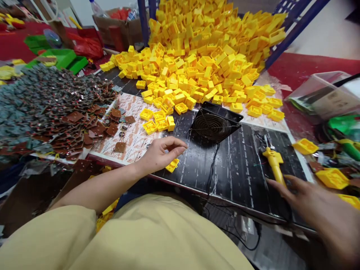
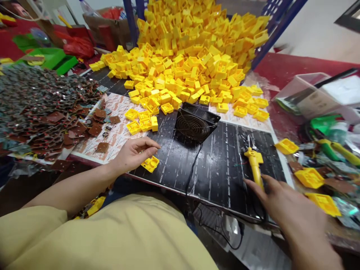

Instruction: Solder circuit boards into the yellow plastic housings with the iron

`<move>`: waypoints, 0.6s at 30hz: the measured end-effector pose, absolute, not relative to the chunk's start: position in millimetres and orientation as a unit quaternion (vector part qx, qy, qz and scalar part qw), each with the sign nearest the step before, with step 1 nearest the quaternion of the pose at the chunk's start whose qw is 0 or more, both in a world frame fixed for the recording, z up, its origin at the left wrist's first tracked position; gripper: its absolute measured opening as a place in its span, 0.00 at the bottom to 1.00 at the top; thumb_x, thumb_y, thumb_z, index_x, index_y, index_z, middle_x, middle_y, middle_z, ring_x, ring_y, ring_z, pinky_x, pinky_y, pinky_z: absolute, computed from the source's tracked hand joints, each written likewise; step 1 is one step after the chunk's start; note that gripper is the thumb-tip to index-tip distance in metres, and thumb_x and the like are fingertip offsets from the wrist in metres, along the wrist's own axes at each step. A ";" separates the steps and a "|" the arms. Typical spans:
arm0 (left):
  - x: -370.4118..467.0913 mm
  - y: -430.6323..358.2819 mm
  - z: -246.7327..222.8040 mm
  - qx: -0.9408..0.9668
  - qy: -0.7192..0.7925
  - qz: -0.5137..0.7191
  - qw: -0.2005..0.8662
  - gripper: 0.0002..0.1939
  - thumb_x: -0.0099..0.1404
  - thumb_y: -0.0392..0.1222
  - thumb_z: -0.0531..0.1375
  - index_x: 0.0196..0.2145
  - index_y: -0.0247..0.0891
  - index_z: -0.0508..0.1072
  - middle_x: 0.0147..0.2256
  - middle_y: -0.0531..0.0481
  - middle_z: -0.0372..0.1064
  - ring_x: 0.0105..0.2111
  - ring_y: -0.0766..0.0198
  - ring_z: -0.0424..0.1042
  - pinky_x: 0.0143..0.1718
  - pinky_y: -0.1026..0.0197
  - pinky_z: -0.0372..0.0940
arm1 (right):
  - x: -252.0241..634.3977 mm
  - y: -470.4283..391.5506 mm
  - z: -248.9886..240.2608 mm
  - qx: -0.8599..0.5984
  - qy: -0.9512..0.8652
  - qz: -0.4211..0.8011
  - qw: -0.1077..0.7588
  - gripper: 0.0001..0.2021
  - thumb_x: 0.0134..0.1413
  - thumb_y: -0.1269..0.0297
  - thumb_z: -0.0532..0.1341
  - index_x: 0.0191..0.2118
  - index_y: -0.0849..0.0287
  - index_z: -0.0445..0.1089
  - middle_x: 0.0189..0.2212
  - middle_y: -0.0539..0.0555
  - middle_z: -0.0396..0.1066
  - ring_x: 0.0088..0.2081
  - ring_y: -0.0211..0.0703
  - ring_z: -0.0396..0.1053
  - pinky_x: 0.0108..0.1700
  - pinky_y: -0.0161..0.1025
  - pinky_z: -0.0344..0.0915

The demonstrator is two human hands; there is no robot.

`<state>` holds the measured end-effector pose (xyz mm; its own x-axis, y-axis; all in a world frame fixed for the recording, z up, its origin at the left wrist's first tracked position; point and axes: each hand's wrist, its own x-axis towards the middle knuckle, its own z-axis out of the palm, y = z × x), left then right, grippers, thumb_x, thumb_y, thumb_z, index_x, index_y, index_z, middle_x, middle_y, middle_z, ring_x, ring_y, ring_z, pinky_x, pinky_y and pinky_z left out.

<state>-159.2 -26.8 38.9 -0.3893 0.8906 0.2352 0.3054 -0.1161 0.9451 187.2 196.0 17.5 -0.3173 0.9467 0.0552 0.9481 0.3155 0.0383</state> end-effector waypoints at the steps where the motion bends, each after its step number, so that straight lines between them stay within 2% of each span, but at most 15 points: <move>1: -161.3 -30.7 37.9 0.514 0.616 0.550 0.231 0.09 0.64 0.42 0.62 0.35 0.34 0.79 0.31 0.48 0.76 0.27 0.71 0.70 0.30 0.68 0.65 | 180.0 191.1 10.0 -0.592 -0.805 -0.033 -0.011 0.18 0.52 0.40 0.63 0.31 0.50 0.72 0.29 0.56 0.73 0.23 0.48 0.64 0.29 0.48 0.60; 5: -166.6 -44.7 36.5 0.569 0.594 0.540 0.176 0.09 0.64 0.37 0.60 0.35 0.35 0.81 0.32 0.47 0.78 0.28 0.70 0.73 0.29 0.69 0.66 | 158.0 177.9 -1.9 -0.640 -0.766 -0.043 -0.039 0.17 0.61 0.46 0.57 0.44 0.53 0.72 0.42 0.61 0.74 0.32 0.51 0.70 0.34 0.50 0.63; 7: -167.3 -50.8 37.3 0.585 0.581 0.541 0.166 0.08 0.61 0.34 0.60 0.32 0.34 0.81 0.30 0.47 0.78 0.27 0.70 0.73 0.29 0.69 0.67 | 152.3 176.2 0.2 -0.657 -0.753 -0.027 -0.032 0.14 0.64 0.52 0.57 0.44 0.57 0.71 0.42 0.58 0.72 0.37 0.46 0.70 0.41 0.47 0.67; 8: -167.3 -53.2 37.7 0.594 0.574 0.540 0.162 0.08 0.60 0.33 0.60 0.30 0.34 0.80 0.29 0.47 0.78 0.26 0.70 0.73 0.29 0.69 0.66 | 151.6 175.0 2.2 -0.661 -0.750 -0.016 -0.020 0.15 0.64 0.53 0.58 0.46 0.60 0.70 0.42 0.55 0.71 0.40 0.42 0.70 0.45 0.46 0.69; 10: -166.5 -55.5 37.6 0.610 0.563 0.530 0.173 0.08 0.59 0.33 0.60 0.27 0.35 0.80 0.27 0.48 0.77 0.25 0.69 0.73 0.28 0.69 0.66 | 154.4 167.7 7.4 -0.668 -0.743 -0.008 0.028 0.17 0.64 0.52 0.59 0.48 0.60 0.69 0.44 0.55 0.70 0.43 0.42 0.70 0.47 0.46 0.70; 13: -156.2 -49.8 32.9 0.609 0.558 0.493 0.273 0.10 0.64 0.39 0.60 0.34 0.35 0.81 0.32 0.46 0.80 0.28 0.67 0.76 0.31 0.67 0.68 | 162.2 134.0 16.6 -0.672 -0.727 -0.026 0.136 0.19 0.65 0.50 0.58 0.49 0.61 0.68 0.40 0.54 0.71 0.39 0.41 0.71 0.44 0.45 0.71; 15: -137.4 -40.9 27.4 0.600 0.537 0.457 0.379 0.15 0.68 0.45 0.57 0.41 0.36 0.81 0.38 0.45 0.81 0.32 0.64 0.78 0.38 0.63 0.71 | 164.3 97.6 21.9 -0.651 -0.726 -0.043 0.216 0.24 0.66 0.45 0.52 0.50 0.62 0.70 0.36 0.56 0.73 0.35 0.43 0.72 0.39 0.43 0.69; 16: -124.2 -35.0 24.6 0.594 0.518 0.440 0.430 0.17 0.69 0.47 0.56 0.44 0.37 0.80 0.41 0.45 0.81 0.36 0.62 0.79 0.43 0.60 0.72 | 164.1 78.3 23.9 -0.633 -0.730 -0.049 0.255 0.29 0.65 0.40 0.49 0.50 0.63 0.71 0.35 0.59 0.74 0.34 0.46 0.73 0.36 0.42 0.68; 17: -109.1 -28.2 22.0 0.588 0.504 0.422 0.471 0.17 0.69 0.49 0.57 0.46 0.38 0.79 0.42 0.45 0.80 0.44 0.58 0.78 0.50 0.57 0.70 | 163.1 60.1 25.2 -0.611 -0.736 -0.050 0.289 0.33 0.63 0.36 0.47 0.49 0.64 0.71 0.35 0.60 0.75 0.33 0.47 0.74 0.34 0.42 0.67; 18: -92.9 -20.6 20.0 0.575 0.489 0.413 0.509 0.17 0.67 0.49 0.59 0.50 0.40 0.77 0.48 0.46 0.78 0.52 0.56 0.75 0.57 0.53 0.67 | 161.3 44.1 25.7 -0.588 -0.744 -0.044 0.314 0.36 0.60 0.34 0.48 0.48 0.64 0.72 0.33 0.61 0.75 0.32 0.48 0.74 0.33 0.41 0.66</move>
<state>-92.9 -20.6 20.0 0.1802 0.9834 -0.0233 0.1431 -0.0027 0.9897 161.3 44.1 25.7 -0.1117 0.8473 0.5192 0.9030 0.3046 -0.3029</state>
